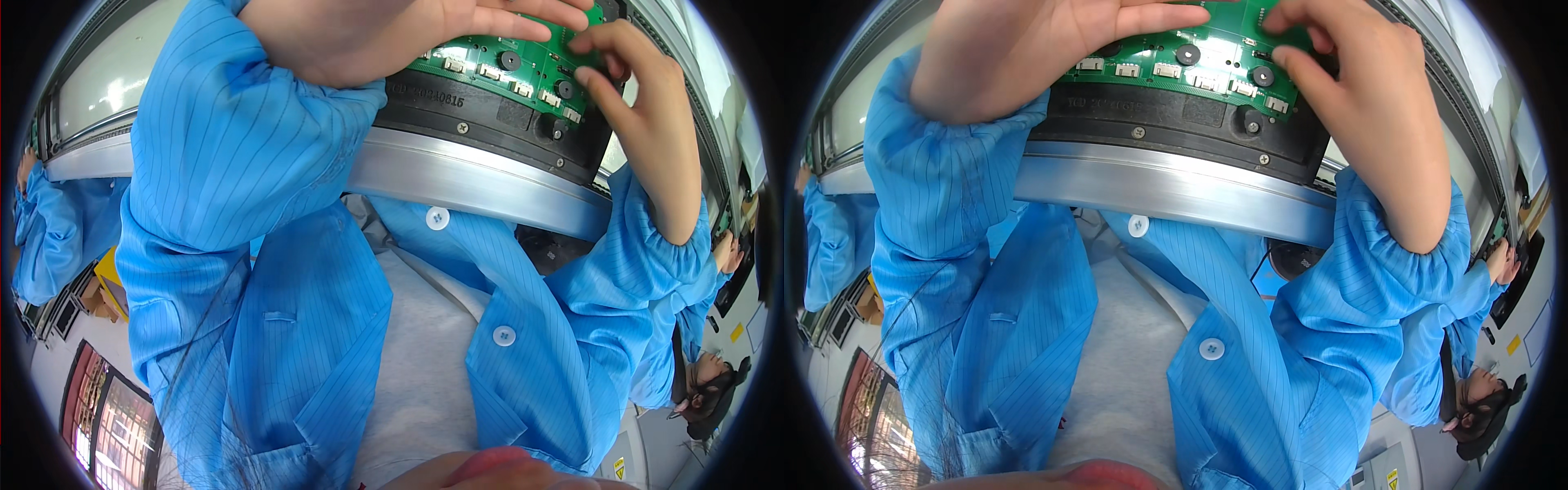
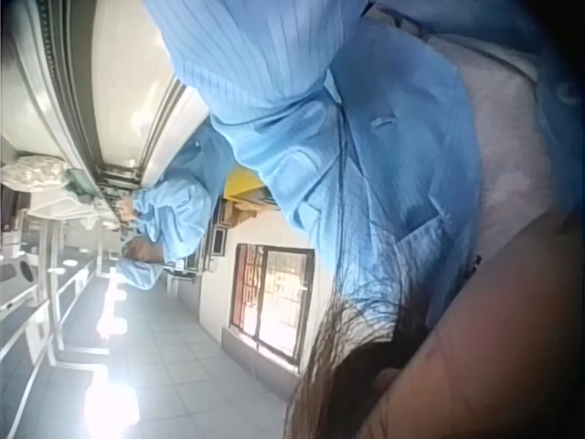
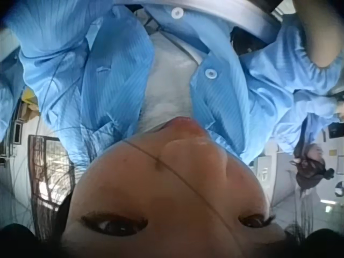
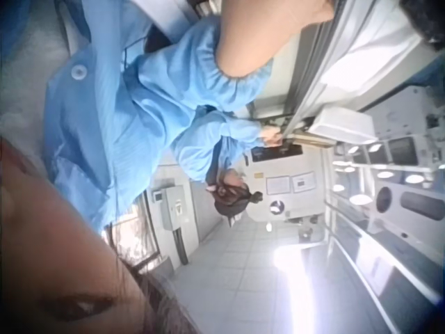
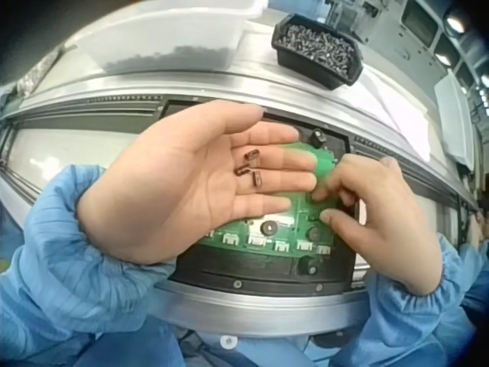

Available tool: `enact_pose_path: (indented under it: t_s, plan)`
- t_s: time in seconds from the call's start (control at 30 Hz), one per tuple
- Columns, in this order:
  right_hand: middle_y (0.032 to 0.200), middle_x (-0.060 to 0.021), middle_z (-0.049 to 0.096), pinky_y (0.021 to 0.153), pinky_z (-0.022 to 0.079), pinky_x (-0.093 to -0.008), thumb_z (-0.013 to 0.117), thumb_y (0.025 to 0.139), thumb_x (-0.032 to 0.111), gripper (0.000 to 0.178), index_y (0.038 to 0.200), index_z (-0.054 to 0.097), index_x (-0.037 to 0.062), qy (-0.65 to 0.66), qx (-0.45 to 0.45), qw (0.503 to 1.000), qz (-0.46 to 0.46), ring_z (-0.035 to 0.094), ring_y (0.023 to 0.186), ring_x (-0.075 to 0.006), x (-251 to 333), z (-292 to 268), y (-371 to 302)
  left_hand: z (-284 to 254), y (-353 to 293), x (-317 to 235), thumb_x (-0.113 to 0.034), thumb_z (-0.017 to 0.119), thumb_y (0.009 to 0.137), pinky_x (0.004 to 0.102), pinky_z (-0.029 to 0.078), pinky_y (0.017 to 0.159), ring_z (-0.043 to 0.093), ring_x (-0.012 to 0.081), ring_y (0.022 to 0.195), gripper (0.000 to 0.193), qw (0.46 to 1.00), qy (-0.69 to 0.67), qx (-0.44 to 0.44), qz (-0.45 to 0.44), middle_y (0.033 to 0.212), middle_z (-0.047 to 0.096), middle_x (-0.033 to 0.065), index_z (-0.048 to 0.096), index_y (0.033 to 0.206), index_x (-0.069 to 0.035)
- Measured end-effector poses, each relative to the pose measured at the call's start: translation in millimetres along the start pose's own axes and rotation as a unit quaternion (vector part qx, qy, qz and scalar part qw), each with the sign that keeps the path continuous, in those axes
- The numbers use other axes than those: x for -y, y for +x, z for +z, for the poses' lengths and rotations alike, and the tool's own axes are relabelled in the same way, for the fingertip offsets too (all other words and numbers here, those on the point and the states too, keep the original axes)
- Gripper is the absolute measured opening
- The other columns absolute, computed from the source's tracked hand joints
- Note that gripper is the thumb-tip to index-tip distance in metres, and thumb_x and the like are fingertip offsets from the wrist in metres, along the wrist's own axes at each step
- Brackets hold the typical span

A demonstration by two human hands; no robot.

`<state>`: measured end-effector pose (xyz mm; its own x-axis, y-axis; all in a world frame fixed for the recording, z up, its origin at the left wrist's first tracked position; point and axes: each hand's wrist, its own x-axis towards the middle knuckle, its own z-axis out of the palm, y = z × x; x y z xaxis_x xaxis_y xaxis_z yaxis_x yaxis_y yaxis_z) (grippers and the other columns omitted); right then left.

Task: Manually placing electronic components onto printed circuit boards on an assembly line.

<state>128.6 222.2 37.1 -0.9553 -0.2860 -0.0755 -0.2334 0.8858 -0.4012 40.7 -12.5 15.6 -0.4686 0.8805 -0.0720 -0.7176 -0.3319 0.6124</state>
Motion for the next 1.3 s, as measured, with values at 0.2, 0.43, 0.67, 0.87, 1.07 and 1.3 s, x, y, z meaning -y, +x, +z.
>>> enact_pose_path:
  t_s: [0.2,0.43,0.67,0.87,1.07,1.3]
  plan:
    - [0.079,-0.005,0.06,0.063,0.04,-0.0297,0.075,0.074,0.001,0.015,0.086,0.066,0.0028,0.045,-0.32,0.945,-0.057,0.048,0.067,-0.0152,39.0,27.4,12.5,-6.1,1.0,4.5,-0.041,0.038,0.109,0.0402,0.046,0.109,0.052,0.0304,0.131,0.071,0.995,-0.088,0.042,0.0,0.141,0.047,0.0279,0.029,0.147,0.018]
    - [0.079,-0.0011,0.062,0.072,0.036,-0.0328,0.081,0.069,0.004,0.021,0.085,0.068,0.0097,-0.015,-0.343,0.935,-0.093,0.055,0.067,-0.018,27.2,46.2,16.2,-6.5,5.5,8.6,-0.041,0.041,0.109,0.0364,0.046,0.104,0.055,0.0252,0.118,0.069,0.983,-0.164,0.083,-0.023,0.135,0.051,0.0242,0.031,0.145,0.017]
    - [0.078,-0.0041,0.058,0.063,0.039,-0.0263,0.074,0.076,-0.005,0.015,0.086,0.066,0.0027,0.017,-0.407,0.912,-0.05,0.051,0.067,-0.0129,43.0,34.5,14.4,6.3,7.9,7.6,-0.024,0.057,0.103,0.0253,0.054,0.079,0.065,0.014,0.085,0.028,0.963,0.256,-0.081,-0.033,0.095,0.065,0.0082,0.063,0.107,0.004]
    - [0.081,-0.0041,0.058,0.065,0.039,-0.0247,0.073,0.08,-0.005,0.013,0.089,0.065,0.0003,-0.007,-0.378,0.923,-0.071,0.049,0.071,-0.0118,40.1,28.3,9.2,-0.8,7.1,9.6,-0.021,0.057,0.102,0.0215,0.052,0.073,0.06,0.0087,0.077,0.022,0.967,0.253,-0.026,-0.011,0.089,0.064,0.0036,0.065,0.104,0.0]
    - [0.085,-0.0026,0.058,0.072,0.039,-0.0249,0.071,0.086,0.002,0.01,0.094,0.066,-0.0011,0.237,-0.316,0.918,-0.037,0.05,0.078,-0.011,24.3,32.7,8.7,0.9,2.9,8.2,-0.02,0.056,0.1,0.022,0.051,0.072,0.058,0.0079,0.076,0.021,0.975,0.221,-0.028,0.017,0.086,0.062,0.0014,0.066,0.102,-0.002]
    - [0.085,-0.0008,0.06,0.074,0.04,-0.0248,0.069,0.089,0.005,0.011,0.098,0.067,-0.0011,0.26,-0.267,0.927,0.035,0.048,0.079,-0.01,23.4,18.1,-0.6,-4.9,1.3,6.2,-0.019,0.058,0.101,0.0255,0.049,0.07,0.057,0.0128,0.076,0.027,0.967,0.24,-0.034,0.074,0.09,0.059,0.0045,0.064,0.114,0.003]
